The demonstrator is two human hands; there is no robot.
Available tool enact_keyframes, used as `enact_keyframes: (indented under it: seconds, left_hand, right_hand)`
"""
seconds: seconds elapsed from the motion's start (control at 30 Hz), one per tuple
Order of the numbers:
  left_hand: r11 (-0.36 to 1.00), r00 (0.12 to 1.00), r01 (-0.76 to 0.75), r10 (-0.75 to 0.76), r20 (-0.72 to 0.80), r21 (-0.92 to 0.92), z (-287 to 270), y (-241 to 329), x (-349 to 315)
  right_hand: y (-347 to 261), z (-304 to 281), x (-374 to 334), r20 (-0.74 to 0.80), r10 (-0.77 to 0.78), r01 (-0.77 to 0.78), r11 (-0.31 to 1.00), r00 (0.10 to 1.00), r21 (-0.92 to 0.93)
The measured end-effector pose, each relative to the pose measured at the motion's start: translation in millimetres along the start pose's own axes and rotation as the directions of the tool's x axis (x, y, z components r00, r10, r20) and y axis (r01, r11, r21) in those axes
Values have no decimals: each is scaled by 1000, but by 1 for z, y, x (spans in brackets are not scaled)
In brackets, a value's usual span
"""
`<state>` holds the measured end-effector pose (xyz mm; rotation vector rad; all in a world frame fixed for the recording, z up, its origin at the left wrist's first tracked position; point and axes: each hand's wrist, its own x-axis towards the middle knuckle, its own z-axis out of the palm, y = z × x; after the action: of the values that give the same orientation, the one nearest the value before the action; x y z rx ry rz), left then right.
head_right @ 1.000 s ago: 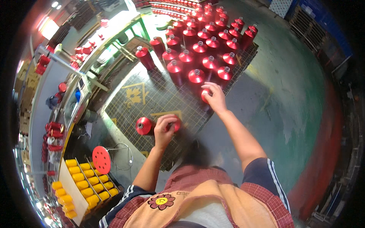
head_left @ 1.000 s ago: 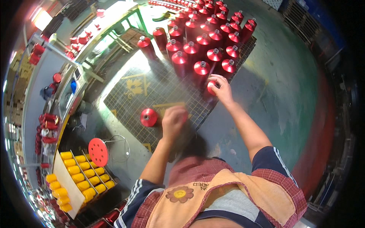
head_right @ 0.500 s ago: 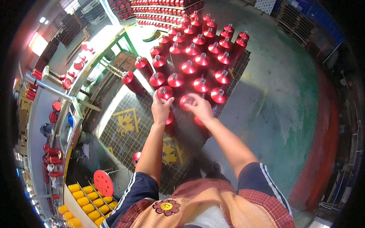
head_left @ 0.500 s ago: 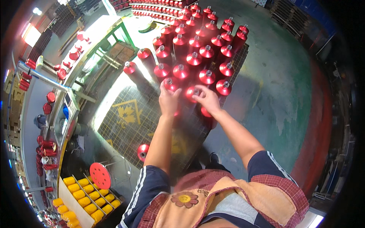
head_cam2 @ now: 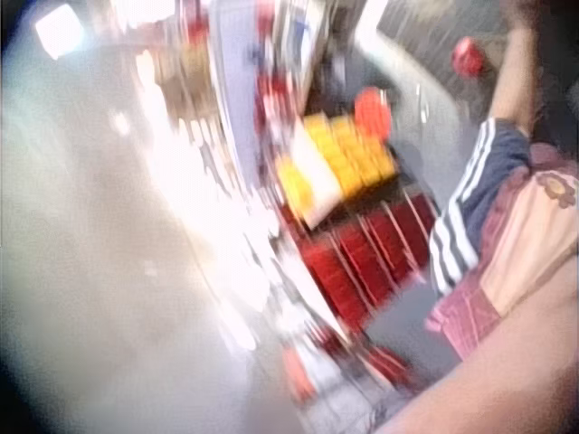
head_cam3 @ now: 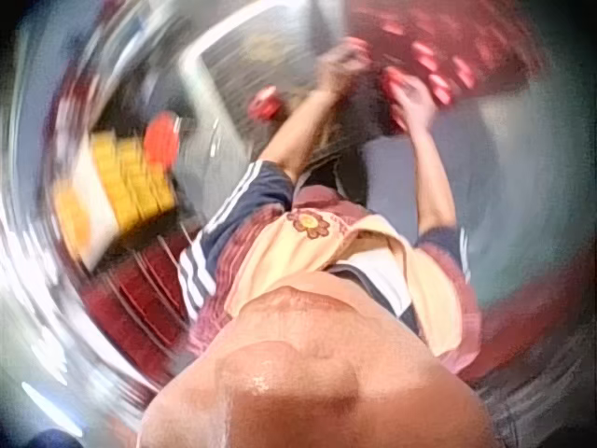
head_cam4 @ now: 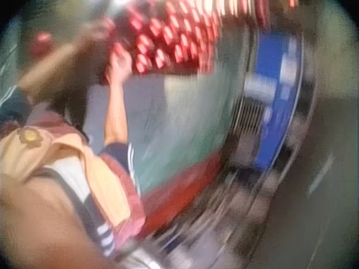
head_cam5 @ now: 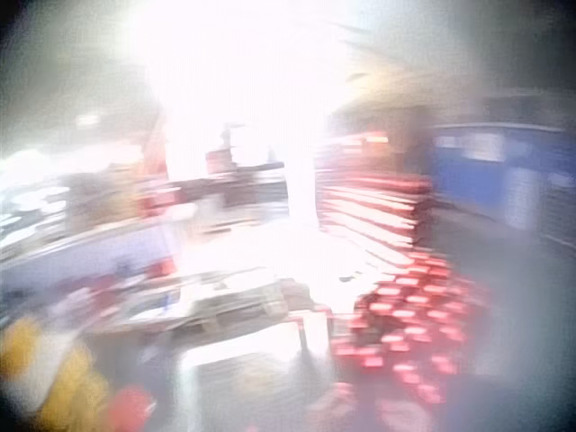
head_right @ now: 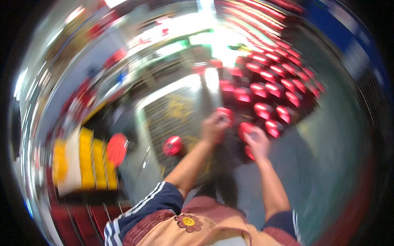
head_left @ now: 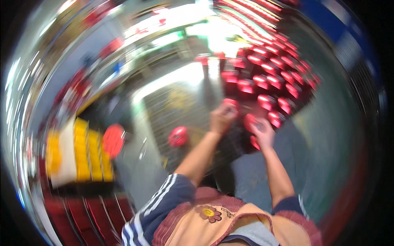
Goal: The person repeatedly picks up red bottles from a metal rack and places them onto a wooden board on a pallet. They also retrieve a wooden board from a nearby area and place it on the pallet before continuing to stack the bottles. The task involves moving bottles between locations and arranging them on the board.
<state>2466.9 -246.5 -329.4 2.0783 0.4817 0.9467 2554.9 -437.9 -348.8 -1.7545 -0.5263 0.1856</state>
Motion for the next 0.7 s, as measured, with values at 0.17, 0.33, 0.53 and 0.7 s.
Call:
enact_keyframes:
  seconds: [0.17,0.33,0.53,0.7]
  left_hand:
    - [967,995,43,-63,-75,-251,-110,89,-150]
    - [861,860,506,-508,-37,-58,-216,183,-328]
    - [671,607,739,-621,-496,63,-298,292,-530]
    - [413,122,889,-632,-766,-199,-361,366,-664]
  right_hand:
    - [-9,-59,-87,295,-245,244,969,924,41]
    - [-20,-95,-163,711,-96,73,995,697,63]
    - [-43,-24,-271,978,-107,80,992,181,94]
    - [-109,77,-376,871,-457,359,793,-181,492]
